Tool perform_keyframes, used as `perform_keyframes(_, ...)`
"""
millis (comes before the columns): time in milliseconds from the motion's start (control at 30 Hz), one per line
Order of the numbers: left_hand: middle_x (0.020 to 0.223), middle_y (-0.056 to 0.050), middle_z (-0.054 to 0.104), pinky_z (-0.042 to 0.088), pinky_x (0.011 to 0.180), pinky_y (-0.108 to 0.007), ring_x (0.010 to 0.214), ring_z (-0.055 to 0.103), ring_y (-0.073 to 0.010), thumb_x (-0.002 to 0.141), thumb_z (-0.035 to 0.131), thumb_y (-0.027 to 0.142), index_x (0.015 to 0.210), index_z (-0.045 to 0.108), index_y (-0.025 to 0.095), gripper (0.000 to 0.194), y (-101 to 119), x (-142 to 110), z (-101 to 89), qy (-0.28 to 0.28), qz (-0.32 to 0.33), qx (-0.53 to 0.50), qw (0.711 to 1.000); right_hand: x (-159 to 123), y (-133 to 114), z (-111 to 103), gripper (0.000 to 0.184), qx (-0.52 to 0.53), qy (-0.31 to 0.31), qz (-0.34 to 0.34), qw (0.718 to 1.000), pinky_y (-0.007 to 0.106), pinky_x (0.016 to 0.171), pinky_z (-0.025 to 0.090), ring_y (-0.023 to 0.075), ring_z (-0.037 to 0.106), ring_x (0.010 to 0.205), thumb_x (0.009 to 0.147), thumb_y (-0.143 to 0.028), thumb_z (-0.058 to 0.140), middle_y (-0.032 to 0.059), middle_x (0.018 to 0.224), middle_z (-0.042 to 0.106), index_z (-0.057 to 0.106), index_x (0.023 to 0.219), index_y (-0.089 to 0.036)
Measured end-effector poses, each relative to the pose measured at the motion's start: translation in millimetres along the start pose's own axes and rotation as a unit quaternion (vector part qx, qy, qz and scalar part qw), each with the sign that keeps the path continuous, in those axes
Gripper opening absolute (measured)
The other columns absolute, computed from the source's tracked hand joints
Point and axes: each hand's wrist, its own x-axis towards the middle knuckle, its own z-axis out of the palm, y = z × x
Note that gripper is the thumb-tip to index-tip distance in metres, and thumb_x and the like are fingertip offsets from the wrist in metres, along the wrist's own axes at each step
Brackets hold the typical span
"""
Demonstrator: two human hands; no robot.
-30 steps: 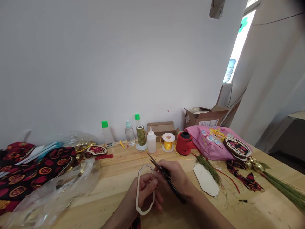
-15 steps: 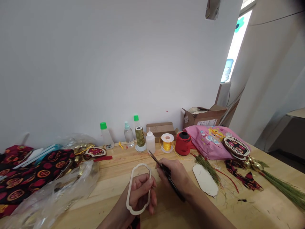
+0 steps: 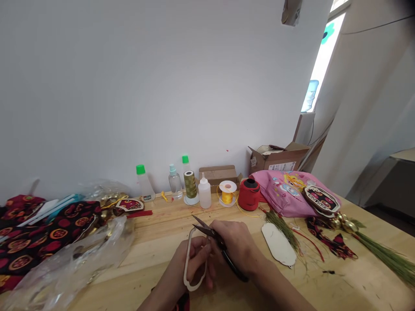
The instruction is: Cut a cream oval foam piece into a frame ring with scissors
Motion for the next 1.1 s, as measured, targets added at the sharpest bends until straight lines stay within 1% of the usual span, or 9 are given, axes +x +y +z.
perform_keyframes(167, 0.034, -0.001, 0.059, 0.027, 0.023, -0.014, 0.022, 0.046, -0.0098, 0.062, 0.062, 0.038, 0.058, 0.052, 0.015, 0.025, 6.9, -0.5, -0.4, -0.045, -0.036, -0.13, 0.99, 1.4, 10.8, -1.0, 0.013, 0.029, 0.059, 0.08, 0.995, 0.018, 0.045, 0.022, 0.0072, 0.036, 0.044, 0.071, -0.013, 0.041, -0.0048, 0.051, 0.046, 0.049, 0.062, -0.018)
perform_keyframes(267, 0.032, -0.002, 0.058, 0.027, 0.021, -0.013, 0.02, 0.045, -0.0097, 0.064, 0.06, 0.035, 0.06, 0.054, 0.015, 0.021, 9.6, -1.3, -2.9, -0.057, -0.046, -0.157, 0.985, 1.7, 14.2, 5.0, 0.012, 0.11, 0.09, 0.064, 0.988, 0.018, 0.046, 0.026, 0.0075, 0.038, 0.046, 0.073, -0.016, 0.041, -0.0044, 0.052, 0.046, 0.051, 0.069, -0.019)
perform_keyframes(433, 0.031, -0.003, 0.057, 0.026, 0.02, -0.013, 0.018, 0.043, -0.0086, 0.069, 0.054, 0.031, 0.062, 0.058, 0.013, 0.02, 11.9, -6.5, -3.5, -0.044, -0.088, -0.135, 0.986, 2.0, 6.6, 11.7, 0.011, 0.272, 0.034, 0.022, 0.961, 0.016, 0.047, 0.031, 0.0071, 0.043, 0.048, 0.076, -0.022, 0.043, -0.0046, 0.054, 0.048, 0.052, 0.078, -0.018)
perform_keyframes(567, 0.03, -0.002, 0.054, 0.026, 0.022, -0.014, 0.018, 0.04, -0.0073, 0.074, 0.047, 0.034, 0.065, 0.06, 0.012, 0.027, 14.8, -10.9, -3.6, -0.021, -0.112, -0.125, 0.986, 2.2, 2.7, 10.2, 0.015, 0.31, 0.023, 0.04, 0.95, 0.016, 0.045, 0.031, 0.0065, 0.04, 0.047, 0.077, -0.028, 0.044, -0.0047, 0.054, 0.046, 0.05, 0.07, -0.017)
perform_keyframes(700, 0.035, 0.0, 0.053, 0.032, 0.028, -0.017, 0.023, 0.04, -0.0067, 0.075, 0.038, 0.036, 0.072, 0.061, 0.012, 0.034, 17.8, -13.0, -7.6, -0.002, -0.057, -0.166, 0.984, 2.7, 1.9, 5.1, 0.025, 0.406, 0.031, 0.08, 0.91, 0.017, 0.041, 0.03, 0.0058, 0.036, 0.041, 0.079, -0.037, 0.042, -0.0066, 0.047, 0.039, 0.043, 0.064, -0.017)
perform_keyframes(767, 0.04, 0.0, 0.054, 0.033, 0.031, -0.018, 0.027, 0.042, -0.0067, 0.068, 0.048, 0.031, 0.075, 0.061, 0.013, 0.024, 18.9, -12.1, -8.2, -0.026, -0.011, -0.155, 0.988, 2.9, 0.5, 3.4, 0.029, 0.457, 0.031, 0.1, 0.883, 0.017, 0.038, 0.03, 0.0056, 0.035, 0.038, 0.079, -0.041, 0.041, -0.0072, 0.045, 0.037, 0.041, 0.063, -0.018)
perform_keyframes(833, 0.045, 0.0, 0.056, 0.032, 0.034, -0.017, 0.032, 0.043, -0.0066, 0.061, 0.057, 0.026, 0.077, 0.059, 0.014, 0.02, 19.3, -9.9, -6.3, -0.05, 0.027, -0.109, 0.992, 3.1, -1.6, 3.6, 0.03, 0.477, 0.033, 0.116, 0.871, 0.017, 0.037, 0.029, 0.0056, 0.034, 0.037, 0.078, -0.044, 0.041, -0.0074, 0.045, 0.037, 0.041, 0.063, -0.018)
perform_keyframes(900, 0.046, 0.0, 0.057, 0.03, 0.035, -0.016, 0.035, 0.044, -0.0062, 0.061, 0.06, 0.026, 0.075, 0.057, 0.014, 0.019, 18.8, -7.2, -2.4, -0.04, 0.052, -0.058, 0.996, 3.6, -3.9, 5.5, 0.029, 0.465, 0.036, 0.117, 0.877, 0.017, 0.038, 0.029, 0.0057, 0.035, 0.038, 0.077, -0.043, 0.042, -0.0072, 0.045, 0.038, 0.042, 0.063, -0.017)
perform_keyframes(1100, 0.043, 0.001, 0.05, 0.03, 0.037, -0.016, 0.038, 0.04, -0.0066, 0.075, 0.045, 0.032, 0.063, 0.055, 0.013, 0.024, 15.6, -3.1, 4.9, 0.015, 0.089, -0.019, 0.996, 6.2, -6.3, 9.1, 0.026, 0.374, 0.036, 0.072, 0.924, 0.018, 0.043, 0.03, 0.0072, 0.038, 0.044, 0.079, -0.037, 0.041, -0.0053, 0.047, 0.042, 0.043, 0.061, -0.018)
